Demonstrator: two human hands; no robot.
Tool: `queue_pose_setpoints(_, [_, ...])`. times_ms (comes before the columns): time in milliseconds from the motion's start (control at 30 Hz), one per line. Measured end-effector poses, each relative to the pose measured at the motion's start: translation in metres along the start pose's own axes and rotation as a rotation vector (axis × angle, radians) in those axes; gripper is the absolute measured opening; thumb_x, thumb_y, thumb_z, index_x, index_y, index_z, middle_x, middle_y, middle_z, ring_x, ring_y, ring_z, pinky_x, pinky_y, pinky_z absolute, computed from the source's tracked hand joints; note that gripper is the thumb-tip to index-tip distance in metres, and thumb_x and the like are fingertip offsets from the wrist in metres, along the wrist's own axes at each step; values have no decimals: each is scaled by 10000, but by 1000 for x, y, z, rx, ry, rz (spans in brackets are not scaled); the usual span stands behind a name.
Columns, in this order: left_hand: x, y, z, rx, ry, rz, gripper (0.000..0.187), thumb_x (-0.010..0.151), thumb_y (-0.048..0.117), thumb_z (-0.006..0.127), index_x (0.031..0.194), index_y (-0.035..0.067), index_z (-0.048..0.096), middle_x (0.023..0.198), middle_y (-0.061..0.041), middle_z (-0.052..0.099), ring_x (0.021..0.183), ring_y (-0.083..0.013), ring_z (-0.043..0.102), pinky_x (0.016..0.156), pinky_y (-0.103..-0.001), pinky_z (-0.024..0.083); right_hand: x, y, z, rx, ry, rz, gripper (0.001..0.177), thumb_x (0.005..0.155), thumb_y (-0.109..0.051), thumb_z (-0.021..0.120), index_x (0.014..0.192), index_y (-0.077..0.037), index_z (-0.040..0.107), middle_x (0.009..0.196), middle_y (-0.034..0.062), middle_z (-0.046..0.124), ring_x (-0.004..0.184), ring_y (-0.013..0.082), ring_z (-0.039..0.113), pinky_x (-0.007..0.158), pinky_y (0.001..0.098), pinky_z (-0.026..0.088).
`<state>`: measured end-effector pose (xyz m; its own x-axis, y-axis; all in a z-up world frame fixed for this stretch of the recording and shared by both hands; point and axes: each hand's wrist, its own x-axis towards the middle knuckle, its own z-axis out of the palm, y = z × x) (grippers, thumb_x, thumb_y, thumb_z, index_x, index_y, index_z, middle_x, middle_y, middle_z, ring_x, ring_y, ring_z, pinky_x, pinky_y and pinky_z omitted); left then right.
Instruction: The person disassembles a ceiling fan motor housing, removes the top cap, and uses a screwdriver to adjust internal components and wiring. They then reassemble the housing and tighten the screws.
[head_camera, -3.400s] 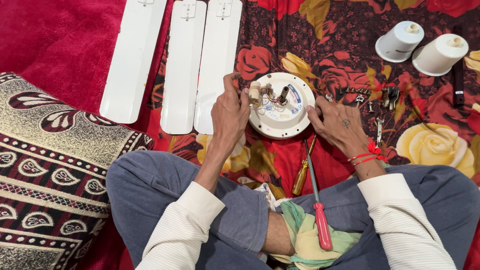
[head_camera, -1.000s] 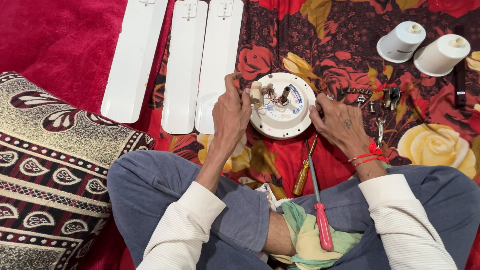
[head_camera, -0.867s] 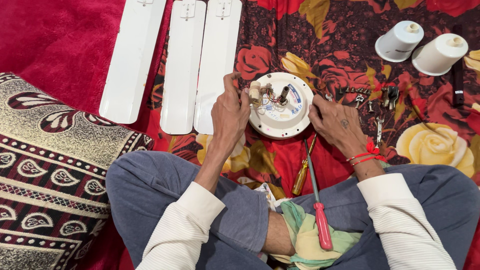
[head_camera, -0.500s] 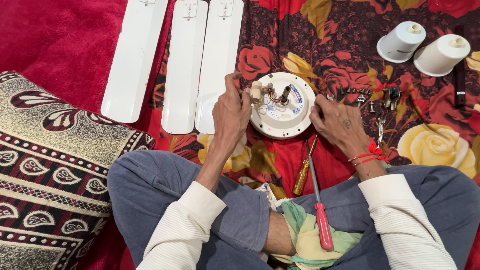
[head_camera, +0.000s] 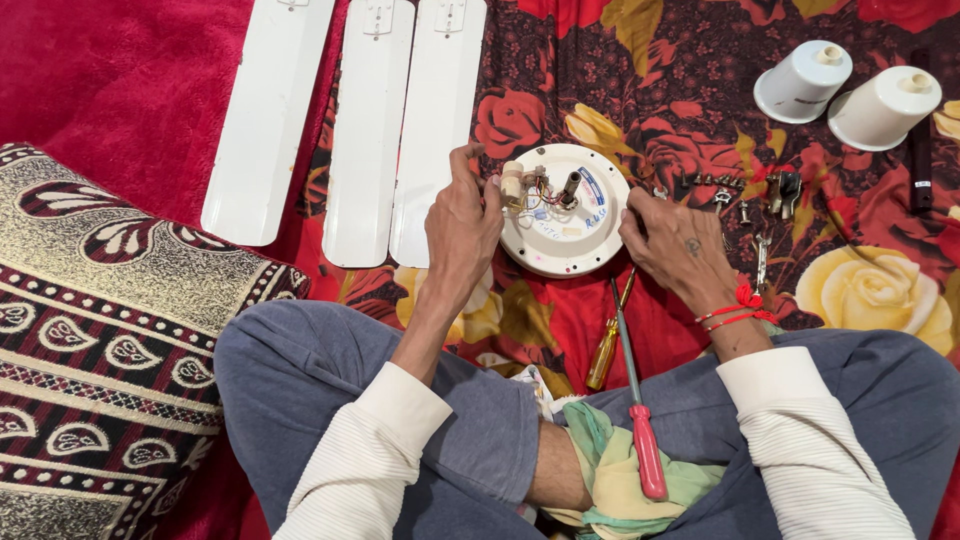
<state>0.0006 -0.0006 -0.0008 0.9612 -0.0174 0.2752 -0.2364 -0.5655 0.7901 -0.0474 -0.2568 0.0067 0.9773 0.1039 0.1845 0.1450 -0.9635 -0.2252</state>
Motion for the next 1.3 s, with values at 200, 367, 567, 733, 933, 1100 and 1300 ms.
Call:
queue_pose_setpoints(200, [0,0,0,5,-7,-10,366,1002,145,561,1343,63,456,748,-137,720,678,-366,716,598,-491,502,-1,2,4,7,13,-35,225,1032,-281,546,1029,-74,635,808,180,707,699,395,681,614,513,519])
queue_pose_setpoints(367, [-1,1,0,-16,-8,8,350,1012,150,557,1334,59,457,777,-136,729,695,-359,727,600,-482,514,-2,2,3,18,19,-28,231,1057,-279,535,1026,-71,631,802,176,704,701,387,680,624,508,517])
queue_pose_setpoints(567, [0,0,0,-5,-6,-1,364,999,136,557,1339,60,453,764,-134,723,683,-357,724,588,-480,508,-1,1,-1,0,-24,19,241,1028,-293,533,1030,-80,645,768,171,706,644,382,678,584,504,513])
queue_pose_setpoints(733, [0,1,1,1,-9,-4,358,1003,134,556,1339,61,456,741,-133,708,662,-353,715,580,-480,500,0,1,4,1,12,-22,234,1039,-279,540,985,-71,632,779,184,695,696,408,670,623,524,509])
queue_pose_setpoints(933, [-1,1,0,-8,-17,2,360,1004,136,555,1341,61,455,759,-134,717,675,-352,724,586,-473,512,-1,2,8,26,36,-3,232,1035,-278,551,975,-71,636,776,201,689,704,430,665,628,545,507])
queue_pose_setpoints(1100, [-2,0,2,11,10,37,363,1002,137,567,1341,62,461,792,-144,735,720,-379,726,609,-482,516,-4,2,6,83,55,47,310,1076,-322,538,945,-61,643,724,221,662,689,436,661,613,545,505])
queue_pose_setpoints(1300, [-1,-1,1,12,4,23,352,1007,145,574,1331,66,462,778,-142,727,707,-370,724,599,-482,511,3,17,-5,342,107,256,385,1120,-309,483,870,-71,654,605,100,648,546,232,644,557,395,499])
